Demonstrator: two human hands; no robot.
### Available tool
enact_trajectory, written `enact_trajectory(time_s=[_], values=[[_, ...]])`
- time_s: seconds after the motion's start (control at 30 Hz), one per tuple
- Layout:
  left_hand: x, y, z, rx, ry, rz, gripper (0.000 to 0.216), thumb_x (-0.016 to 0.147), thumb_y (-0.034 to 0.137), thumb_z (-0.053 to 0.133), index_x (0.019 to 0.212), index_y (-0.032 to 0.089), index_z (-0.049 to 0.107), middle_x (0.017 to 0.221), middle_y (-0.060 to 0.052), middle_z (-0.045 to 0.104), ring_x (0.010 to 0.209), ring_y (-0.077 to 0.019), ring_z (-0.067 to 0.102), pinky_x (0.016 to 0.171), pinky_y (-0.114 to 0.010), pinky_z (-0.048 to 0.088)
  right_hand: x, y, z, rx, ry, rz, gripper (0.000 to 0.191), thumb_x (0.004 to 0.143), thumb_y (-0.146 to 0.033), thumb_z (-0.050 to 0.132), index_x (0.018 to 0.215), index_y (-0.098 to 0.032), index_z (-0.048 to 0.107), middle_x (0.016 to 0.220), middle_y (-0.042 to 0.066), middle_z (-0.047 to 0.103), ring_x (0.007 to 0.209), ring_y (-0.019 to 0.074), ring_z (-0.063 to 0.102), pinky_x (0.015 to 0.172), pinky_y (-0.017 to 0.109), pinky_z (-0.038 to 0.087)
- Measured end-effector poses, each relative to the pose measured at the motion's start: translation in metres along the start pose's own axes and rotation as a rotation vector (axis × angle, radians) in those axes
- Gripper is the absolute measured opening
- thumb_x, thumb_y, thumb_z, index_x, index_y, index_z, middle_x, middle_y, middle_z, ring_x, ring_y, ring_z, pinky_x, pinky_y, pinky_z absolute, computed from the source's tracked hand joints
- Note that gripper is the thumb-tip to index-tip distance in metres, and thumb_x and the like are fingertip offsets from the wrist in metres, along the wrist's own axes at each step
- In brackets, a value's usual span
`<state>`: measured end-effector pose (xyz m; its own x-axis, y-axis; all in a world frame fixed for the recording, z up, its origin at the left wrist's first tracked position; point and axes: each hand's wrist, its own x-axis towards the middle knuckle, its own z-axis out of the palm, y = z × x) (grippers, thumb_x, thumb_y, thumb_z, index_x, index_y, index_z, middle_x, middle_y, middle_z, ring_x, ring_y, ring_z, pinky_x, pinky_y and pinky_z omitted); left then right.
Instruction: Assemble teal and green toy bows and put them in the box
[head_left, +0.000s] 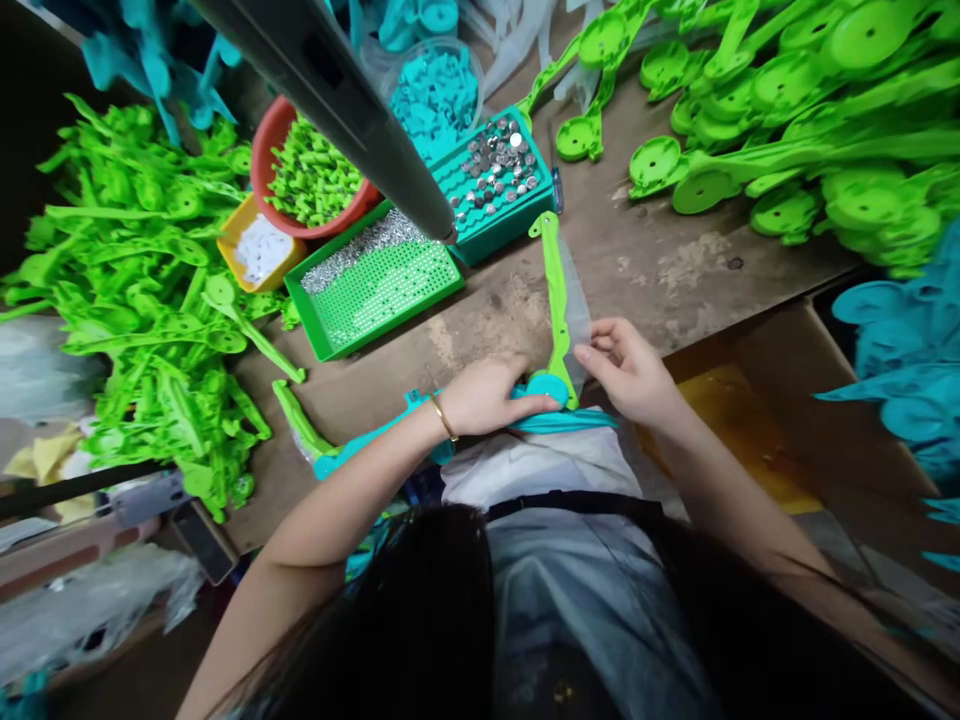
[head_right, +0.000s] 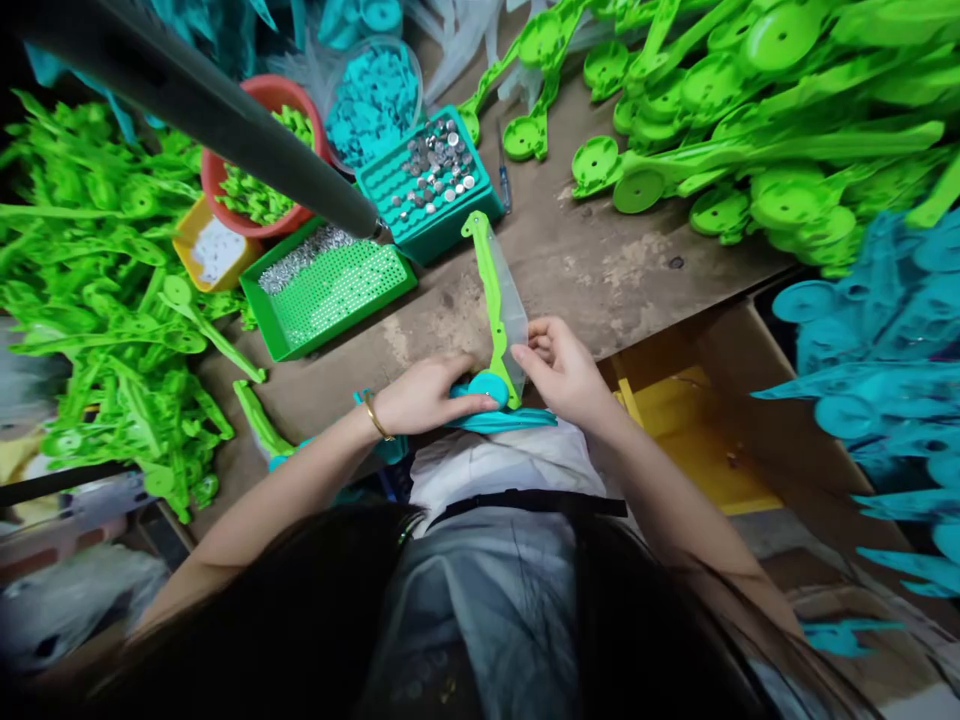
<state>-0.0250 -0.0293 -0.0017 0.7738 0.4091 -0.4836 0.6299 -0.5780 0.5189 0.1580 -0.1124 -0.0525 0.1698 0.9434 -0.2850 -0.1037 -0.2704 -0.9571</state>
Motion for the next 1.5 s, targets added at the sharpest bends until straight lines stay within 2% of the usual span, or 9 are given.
enact_trajectory(time_s=[0.23, 0.37, 0.43, 0.63, 0.77, 0.9, 1.03, 1.27, 1.5], values=[[-0.002, 0.000, -0.010, 0.140, -0.095, -0.120, 0.062, 0.088, 0.070, 0.038, 0.112, 0.014, 0.049, 0.079, -0.010, 0.067, 0.073, -0.0273, 0.066, 0.061, -0.031, 0.043, 0.011, -0.013, 0.008, 0.044, 0.043, -0.020, 0.044, 0.075, -0.055, 0.068, 0.098, -0.021, 0.054, 0.080, 0.000, 0.067, 0.070, 0.0123, 0.064, 0.064, 0.025, 0.052], [0.000, -0.006, -0.012, 0.094, -0.059, -0.130, 0.061, 0.087, 0.071, 0.041, 0.111, 0.016, 0.049, 0.083, -0.010, 0.068, 0.076, -0.0267, 0.066, 0.063, -0.030, 0.043, -0.011, -0.014, -0.007, -0.051, -0.201, 0.216, 0.043, 0.074, -0.058, 0.066, 0.091, -0.018, 0.061, 0.067, 0.000, 0.066, 0.055, 0.0118, 0.061, 0.050, 0.024, 0.049], [0.001, -0.008, -0.011, 0.070, -0.029, -0.131, 0.061, 0.086, 0.071, 0.042, 0.112, 0.016, 0.049, 0.084, -0.010, 0.068, 0.077, -0.0270, 0.066, 0.063, -0.031, 0.044, -0.025, -0.012, -0.010, -0.057, -0.247, 0.272, 0.041, 0.074, -0.056, 0.068, 0.083, -0.017, 0.062, 0.062, 0.000, 0.064, 0.050, 0.0109, 0.059, 0.048, 0.023, 0.048], [0.002, -0.007, -0.012, 0.034, 0.001, -0.124, 0.065, 0.085, 0.074, 0.040, 0.113, 0.016, 0.050, 0.083, -0.008, 0.067, 0.075, -0.0264, 0.066, 0.062, -0.030, 0.044, -0.047, -0.006, 0.005, 0.024, 0.037, 0.197, 0.034, 0.077, -0.050, 0.068, 0.078, -0.017, 0.064, 0.054, -0.003, 0.060, 0.042, 0.0075, 0.052, 0.043, 0.020, 0.043], [0.002, -0.005, -0.015, 0.025, 0.007, -0.109, 0.065, 0.084, 0.075, 0.039, 0.109, 0.017, 0.051, 0.079, -0.006, 0.066, 0.071, -0.0243, 0.065, 0.060, -0.029, 0.043, -0.051, -0.006, 0.008, 0.045, 0.097, 0.177, 0.030, 0.080, -0.047, 0.065, 0.076, -0.018, 0.063, 0.054, -0.004, 0.059, 0.041, 0.0069, 0.051, 0.043, 0.020, 0.042], [-0.002, -0.002, -0.015, 0.043, 0.009, -0.100, 0.066, 0.083, 0.076, 0.038, 0.110, 0.017, 0.050, 0.075, -0.004, 0.064, 0.066, -0.0232, 0.063, 0.056, -0.028, 0.040, -0.051, -0.009, -0.004, -0.002, -0.073, 0.127, 0.027, 0.083, -0.045, 0.063, 0.085, -0.019, 0.067, 0.060, -0.002, 0.063, 0.051, 0.0093, 0.058, 0.051, 0.022, 0.047], [-0.008, 0.003, -0.017, 0.072, -0.008, -0.119, 0.068, 0.082, 0.078, 0.039, 0.112, 0.018, 0.049, 0.071, -0.003, 0.062, 0.062, -0.0231, 0.062, 0.054, -0.027, 0.038, -0.050, -0.016, -0.018, -0.192, -0.282, -0.028, 0.026, 0.082, -0.041, 0.066, 0.100, -0.023, 0.073, 0.087, 0.002, 0.071, 0.076, 0.0130, 0.065, 0.065, 0.023, 0.050], [-0.012, 0.007, -0.018, 0.139, -0.063, -0.141, 0.069, 0.079, 0.080, 0.040, 0.111, 0.020, 0.050, 0.065, -0.001, 0.060, 0.061, -0.0254, 0.064, 0.054, -0.028, 0.039, -0.045, -0.020, -0.026, -0.264, -0.518, -0.124, 0.029, 0.083, -0.041, 0.065, 0.108, -0.026, 0.072, 0.080, 0.000, 0.067, 0.070, 0.0102, 0.060, 0.063, 0.022, 0.046], [-0.006, 0.004, -0.019, 0.151, -0.089, -0.185, 0.067, 0.079, 0.079, 0.042, 0.111, 0.021, 0.050, 0.070, -0.002, 0.064, 0.065, -0.0252, 0.066, 0.056, -0.028, 0.041, -0.048, -0.014, -0.019, -0.229, -0.397, -0.055, 0.023, 0.084, -0.036, 0.063, 0.103, -0.026, 0.071, 0.090, 0.001, 0.072, 0.078, 0.0125, 0.065, 0.066, 0.022, 0.049]])
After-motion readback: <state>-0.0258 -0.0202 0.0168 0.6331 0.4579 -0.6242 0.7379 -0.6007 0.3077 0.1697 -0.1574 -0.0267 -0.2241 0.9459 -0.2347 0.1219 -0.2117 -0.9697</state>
